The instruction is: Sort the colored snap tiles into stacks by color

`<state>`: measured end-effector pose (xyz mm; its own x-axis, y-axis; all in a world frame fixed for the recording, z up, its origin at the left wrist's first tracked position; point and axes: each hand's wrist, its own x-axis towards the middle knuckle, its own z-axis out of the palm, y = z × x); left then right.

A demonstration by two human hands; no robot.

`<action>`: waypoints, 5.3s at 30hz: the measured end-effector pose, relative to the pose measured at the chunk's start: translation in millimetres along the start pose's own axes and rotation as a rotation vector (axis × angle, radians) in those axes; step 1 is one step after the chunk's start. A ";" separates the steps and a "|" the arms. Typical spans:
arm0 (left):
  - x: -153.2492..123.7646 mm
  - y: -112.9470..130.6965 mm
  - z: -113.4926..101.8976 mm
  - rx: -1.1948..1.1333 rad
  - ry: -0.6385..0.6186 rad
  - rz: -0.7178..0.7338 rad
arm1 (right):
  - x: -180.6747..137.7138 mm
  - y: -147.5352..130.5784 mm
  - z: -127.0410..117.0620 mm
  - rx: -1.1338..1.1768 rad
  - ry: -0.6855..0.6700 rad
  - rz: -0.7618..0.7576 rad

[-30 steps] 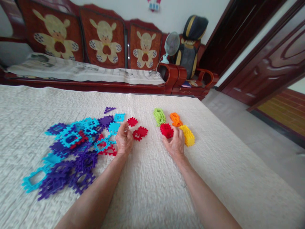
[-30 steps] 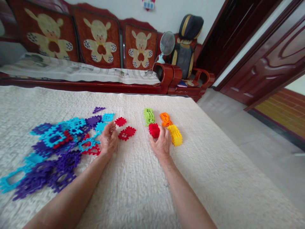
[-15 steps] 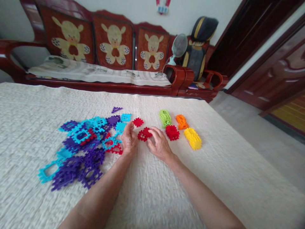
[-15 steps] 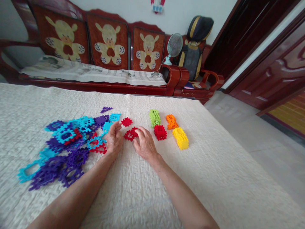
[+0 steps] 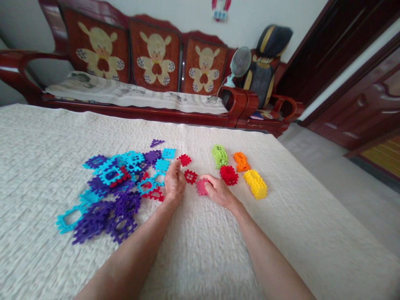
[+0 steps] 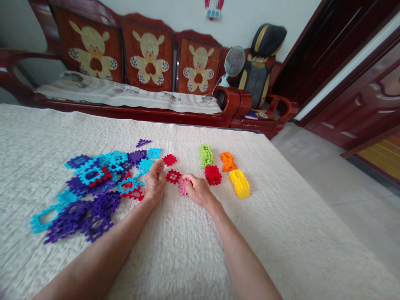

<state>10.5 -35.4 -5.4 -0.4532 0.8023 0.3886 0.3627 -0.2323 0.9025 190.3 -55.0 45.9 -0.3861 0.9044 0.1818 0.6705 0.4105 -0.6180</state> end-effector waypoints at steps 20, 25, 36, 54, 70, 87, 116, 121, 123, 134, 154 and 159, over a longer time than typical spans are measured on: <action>-0.8 7.4 -3.9 -0.006 -0.021 -0.039 | -32.6 -24.9 6.1 -0.223 0.389 -0.077; -0.3 6.3 -2.7 0.005 -0.027 -0.061 | -50.5 13.5 -18.3 -0.331 0.657 -0.034; 0.5 2.1 -2.5 0.018 -0.011 -0.027 | -49.6 39.3 -22.0 -0.424 0.692 0.034; 0.1 2.3 -2.0 -0.019 -0.023 -0.065 | -50.0 37.4 -24.1 -0.435 0.703 0.007; 0.6 -0.1 0.7 -0.106 0.080 -0.055 | 15.0 -29.4 40.2 -0.226 0.115 -0.223; 1.0 -10.5 2.1 -0.099 0.046 -0.015 | -4.8 -30.2 -4.9 -0.341 0.050 0.221; 3.7 -2.9 -2.6 0.019 -0.061 0.061 | -69.2 13.7 -12.2 -0.238 0.734 0.071; 2.1 -1.3 -3.2 0.031 -0.043 0.037 | -58.6 32.1 -16.4 -0.277 0.745 0.137; 2.2 -0.2 -3.6 0.044 -0.050 0.041 | -56.0 34.9 -15.4 -0.291 0.736 0.144; 1.5 -1.3 -3.3 0.066 -0.048 0.024 | -53.8 38.3 -13.9 -0.265 0.713 0.171; 0.2 -9.5 0.9 -0.137 0.112 -0.028 | 78.9 -27.2 62.3 -0.229 0.209 -0.009; 1.5 -10.4 0.2 -0.100 0.087 -0.035 | 79.2 -25.4 66.9 -0.197 0.258 0.013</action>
<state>6.2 -31.7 -14.3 -0.5342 0.7613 0.3675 0.2648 -0.2622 0.9280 100.3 -1.7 24.9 -0.2207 0.8990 0.3783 0.7936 0.3910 -0.4662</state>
